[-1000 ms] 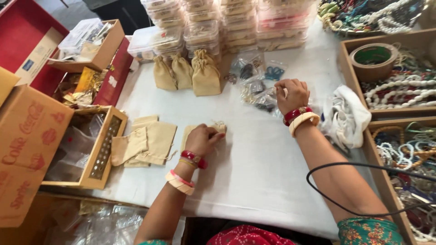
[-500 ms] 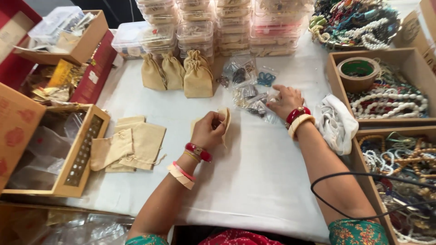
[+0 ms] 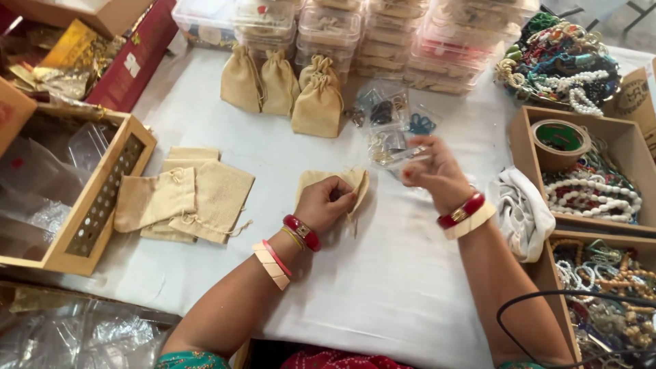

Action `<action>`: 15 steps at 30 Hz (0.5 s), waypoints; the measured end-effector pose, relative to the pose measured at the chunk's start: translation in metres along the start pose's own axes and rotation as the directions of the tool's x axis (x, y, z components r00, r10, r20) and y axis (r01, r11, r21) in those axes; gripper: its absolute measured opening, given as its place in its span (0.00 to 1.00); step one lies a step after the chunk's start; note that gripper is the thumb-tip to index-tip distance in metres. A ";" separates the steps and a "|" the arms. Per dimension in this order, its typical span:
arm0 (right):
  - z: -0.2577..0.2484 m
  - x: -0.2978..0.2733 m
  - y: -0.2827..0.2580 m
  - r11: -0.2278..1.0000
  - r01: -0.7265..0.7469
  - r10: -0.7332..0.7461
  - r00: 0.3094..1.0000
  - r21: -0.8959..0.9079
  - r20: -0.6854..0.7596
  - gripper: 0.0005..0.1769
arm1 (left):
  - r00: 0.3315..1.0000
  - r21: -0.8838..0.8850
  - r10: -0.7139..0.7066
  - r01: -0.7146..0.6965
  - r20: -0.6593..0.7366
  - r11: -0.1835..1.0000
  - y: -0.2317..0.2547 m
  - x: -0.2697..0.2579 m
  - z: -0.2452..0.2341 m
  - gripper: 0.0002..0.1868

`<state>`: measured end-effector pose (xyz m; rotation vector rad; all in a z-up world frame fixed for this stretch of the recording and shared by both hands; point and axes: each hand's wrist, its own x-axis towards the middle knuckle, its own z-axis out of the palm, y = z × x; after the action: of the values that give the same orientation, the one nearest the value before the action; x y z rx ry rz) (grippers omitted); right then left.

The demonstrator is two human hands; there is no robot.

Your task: The person wipes clear plastic containers with a white cloth, then places small beige drawstring pouches inside them. They close the containers and stack them on the table. The person also handles small plastic bags containing jewelry and places them into beige pouches.

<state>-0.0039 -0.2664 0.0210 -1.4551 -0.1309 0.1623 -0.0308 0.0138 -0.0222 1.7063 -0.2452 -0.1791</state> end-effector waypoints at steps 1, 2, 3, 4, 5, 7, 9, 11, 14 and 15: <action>0.008 -0.001 0.007 1.000 -0.006 0.006 1.000 -0.004 0.004 0.29 | 1.000 -0.006 -0.004 0.004 -0.005 1.000 0.001 -0.002 0.002 0.08; 0.016 -0.003 0.014 0.998 0.054 -0.055 0.998 0.016 0.041 0.19 | 1.000 0.018 -0.007 0.007 -0.001 1.000 0.002 -0.003 0.005 0.08; 0.024 -0.005 0.022 0.993 0.115 -0.118 0.990 0.039 0.077 0.09 | 1.000 0.044 -0.010 0.010 0.003 0.999 0.003 -0.005 0.007 0.08; 0.033 -0.009 0.021 0.993 0.110 -0.113 0.990 0.037 0.082 0.09 | 1.000 0.040 -0.013 0.013 -0.002 0.999 0.003 -0.007 0.008 0.08; 0.041 -0.011 0.020 0.983 0.183 -0.184 0.979 0.015 0.094 0.09 | 1.000 0.027 -0.015 0.014 0.012 1.000 0.004 -0.008 0.009 0.08; 0.056 -0.017 0.013 0.966 0.257 -0.255 0.961 -0.008 0.111 0.10 | 1.000 0.013 -0.013 0.013 0.022 1.000 0.005 -0.009 0.010 0.08; 0.067 -0.024 0.003 0.942 0.319 -0.304 0.943 -0.102 0.138 0.11 | 0.998 -0.086 -0.046 0.049 0.036 0.995 0.005 -0.007 0.008 0.08; 0.075 -0.029 -0.010 0.826 0.450 -0.410 0.893 -0.339 0.186 0.12 | 0.996 -0.194 -0.071 0.079 0.050 0.978 0.002 -0.003 0.004 0.07; 0.077 -0.030 -0.018 0.523 0.654 -0.550 0.749 -0.547 0.370 0.16 | 0.995 -0.338 -0.068 0.089 0.074 0.937 -0.018 0.006 0.002 0.06; 0.076 -0.028 -0.018 0.398 0.749 -0.588 0.652 -0.531 0.479 0.19 | 0.996 -0.377 -0.042 0.068 0.078 0.924 -0.026 0.010 0.001 0.06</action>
<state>-0.0455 -0.1993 0.0477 -2.0184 -1.0791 -0.4780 -0.0203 0.0136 -0.0484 1.3226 -0.1986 -0.3073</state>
